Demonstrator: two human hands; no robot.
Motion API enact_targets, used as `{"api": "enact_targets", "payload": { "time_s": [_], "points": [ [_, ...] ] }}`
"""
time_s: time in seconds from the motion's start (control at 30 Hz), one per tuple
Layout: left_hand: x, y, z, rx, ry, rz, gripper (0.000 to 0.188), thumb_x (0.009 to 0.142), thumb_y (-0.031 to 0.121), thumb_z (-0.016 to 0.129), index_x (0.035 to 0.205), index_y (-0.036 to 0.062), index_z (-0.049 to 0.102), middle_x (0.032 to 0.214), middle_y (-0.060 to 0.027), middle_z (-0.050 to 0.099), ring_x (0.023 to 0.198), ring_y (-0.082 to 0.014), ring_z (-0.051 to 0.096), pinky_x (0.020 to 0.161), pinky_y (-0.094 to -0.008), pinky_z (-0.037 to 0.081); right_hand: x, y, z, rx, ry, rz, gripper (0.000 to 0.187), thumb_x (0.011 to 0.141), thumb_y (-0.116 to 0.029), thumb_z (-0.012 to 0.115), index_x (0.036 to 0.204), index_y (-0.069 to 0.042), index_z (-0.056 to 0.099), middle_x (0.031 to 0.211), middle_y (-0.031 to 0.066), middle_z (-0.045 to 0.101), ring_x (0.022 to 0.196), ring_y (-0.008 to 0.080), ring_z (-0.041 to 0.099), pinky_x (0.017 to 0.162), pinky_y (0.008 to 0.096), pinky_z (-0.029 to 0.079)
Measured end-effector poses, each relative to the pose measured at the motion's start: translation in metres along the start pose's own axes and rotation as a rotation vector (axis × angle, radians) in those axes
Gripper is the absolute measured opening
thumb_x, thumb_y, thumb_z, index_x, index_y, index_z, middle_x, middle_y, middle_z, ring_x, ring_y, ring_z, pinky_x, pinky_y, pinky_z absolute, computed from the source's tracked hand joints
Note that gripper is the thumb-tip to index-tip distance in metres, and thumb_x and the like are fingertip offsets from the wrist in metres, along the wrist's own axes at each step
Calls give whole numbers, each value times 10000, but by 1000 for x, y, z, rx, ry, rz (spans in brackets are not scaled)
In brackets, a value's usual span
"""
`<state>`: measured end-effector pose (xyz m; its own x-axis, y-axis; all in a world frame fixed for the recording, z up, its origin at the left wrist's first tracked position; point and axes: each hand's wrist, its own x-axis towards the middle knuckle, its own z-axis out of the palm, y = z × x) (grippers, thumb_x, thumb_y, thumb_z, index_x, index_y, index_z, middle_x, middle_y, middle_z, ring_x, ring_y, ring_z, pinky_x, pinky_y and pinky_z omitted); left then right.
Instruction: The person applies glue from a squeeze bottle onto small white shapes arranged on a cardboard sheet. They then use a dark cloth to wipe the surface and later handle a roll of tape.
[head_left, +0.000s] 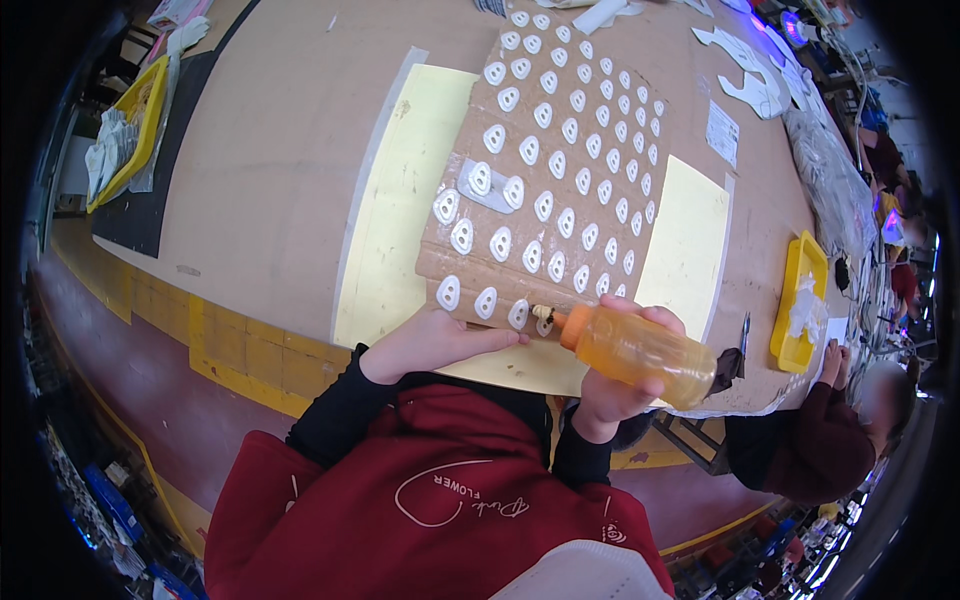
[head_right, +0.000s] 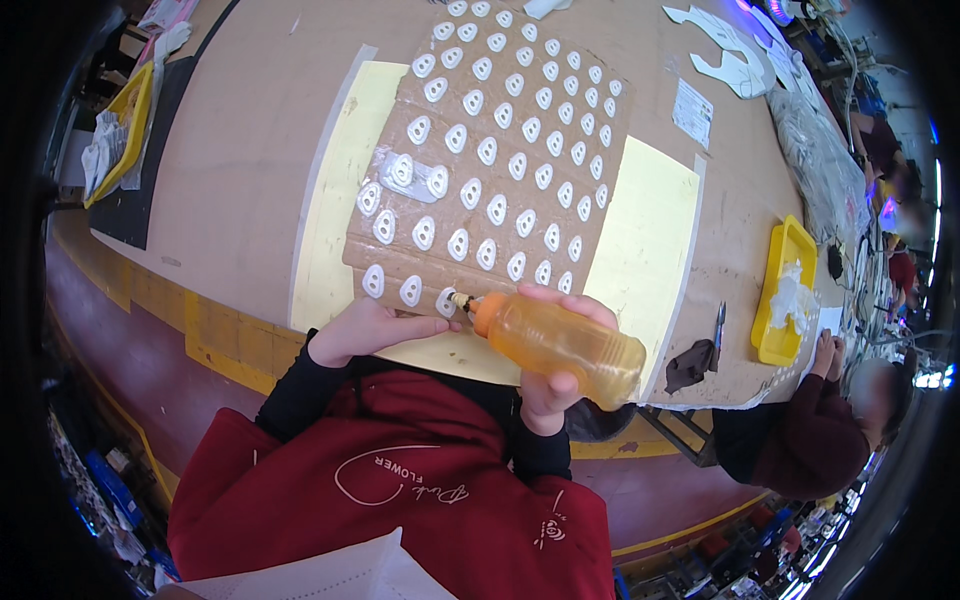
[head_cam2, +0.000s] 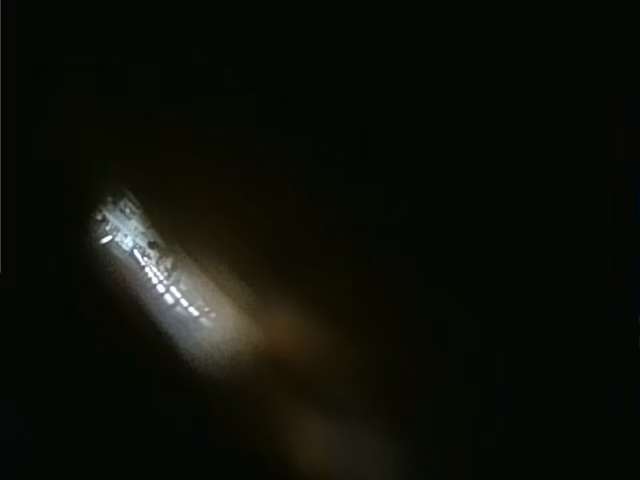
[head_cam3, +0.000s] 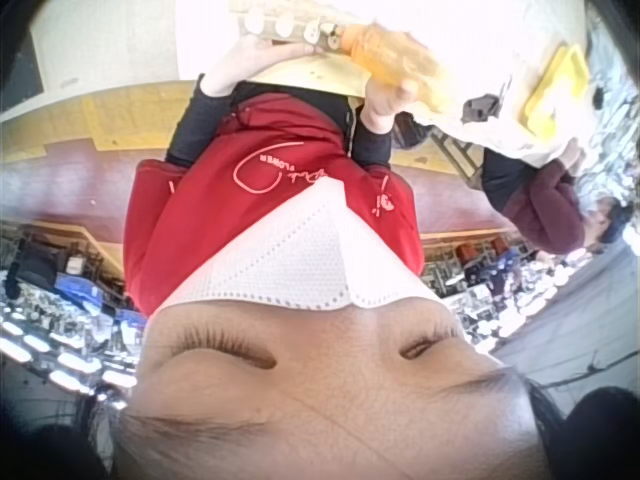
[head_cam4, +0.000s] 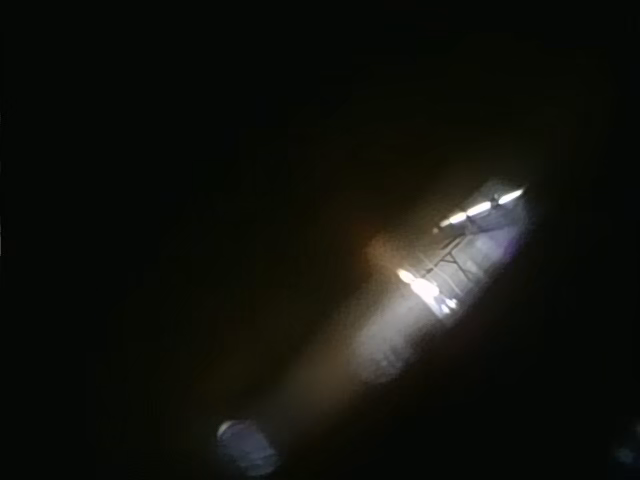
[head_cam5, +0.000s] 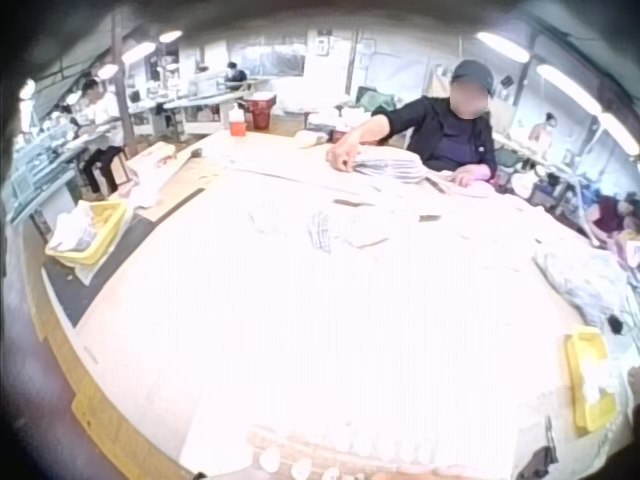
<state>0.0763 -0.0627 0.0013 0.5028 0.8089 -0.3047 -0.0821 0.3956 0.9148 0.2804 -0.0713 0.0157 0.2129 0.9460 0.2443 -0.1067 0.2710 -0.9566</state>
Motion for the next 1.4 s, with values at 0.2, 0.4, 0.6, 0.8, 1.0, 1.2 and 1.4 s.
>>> {"api": "enact_targets", "payload": {
  "time_s": [0.2, 0.4, 0.6, 0.8, 1.0, 1.2, 1.4],
  "points": [
    [1, 0, 0, -56, -9, -40, 278, 872, 113, 657, 1132, 18, 631, 1093, -39, 660, 1005, -111, 602, 888, -265, 480, 3, 1, 6, 12, 21, 91, 714, 788, -609, 612, 1175, -34, 439, 1024, 206, 614, 999, 318, 607, 842, 400, 508],
    [1, -3, 0, -47, -10, -10, 286, 868, 119, 663, 1135, 23, 628, 1090, -36, 658, 1001, -107, 600, 881, -265, 483, 4, 0, 8, 40, 14, 96, 719, 777, -607, 626, 1171, -35, 443, 1039, 213, 609, 995, 318, 608, 834, 400, 516],
    [1, 3, 2, -35, 22, 12, 373, 842, 139, 697, 1183, 30, 591, 1109, -37, 641, 988, -109, 597, 865, -265, 487, 1, -4, 18, 14, -33, 108, 715, 774, -608, 633, 1157, -32, 449, 1007, 244, 618, 967, 321, 619, 829, 398, 520],
    [1, 4, 1, -63, 17, 17, 373, 835, 127, 700, 1178, 30, 590, 1104, -39, 641, 986, -111, 597, 857, -261, 488, 3, -8, 27, 12, -67, 121, 709, 774, -588, 653, 1154, -27, 447, 1011, 251, 621, 971, 331, 620, 840, 405, 518],
    [1, 4, 0, 2, 10, -10, 351, 842, 113, 680, 1172, 32, 590, 1100, -41, 641, 984, -119, 599, 850, -269, 488, 3, -8, 26, 40, -111, 100, 717, 750, -548, 710, 1153, -18, 444, 1021, 254, 617, 988, 334, 616, 851, 413, 514],
    [0, 2, -2, 73, 10, -53, 360, 848, 141, 668, 1180, 32, 585, 1112, -38, 635, 996, -121, 591, 861, -276, 478, 4, -13, 13, 234, -306, 128, 666, 663, -244, 865, 1162, -12, 490, 1139, 255, 586, 1114, 328, 564, 911, 426, 486],
    [-2, -10, -4, 150, 48, -242, 376, 841, 190, 667, 1177, 38, 595, 1099, -38, 645, 976, -118, 594, 845, -274, 478, 2, -17, 13, 127, -364, 48, 654, 656, -264, 868, 1130, 27, 525, 1099, 268, 613, 1027, 356, 619, 843, 409, 524]
  ]
}}
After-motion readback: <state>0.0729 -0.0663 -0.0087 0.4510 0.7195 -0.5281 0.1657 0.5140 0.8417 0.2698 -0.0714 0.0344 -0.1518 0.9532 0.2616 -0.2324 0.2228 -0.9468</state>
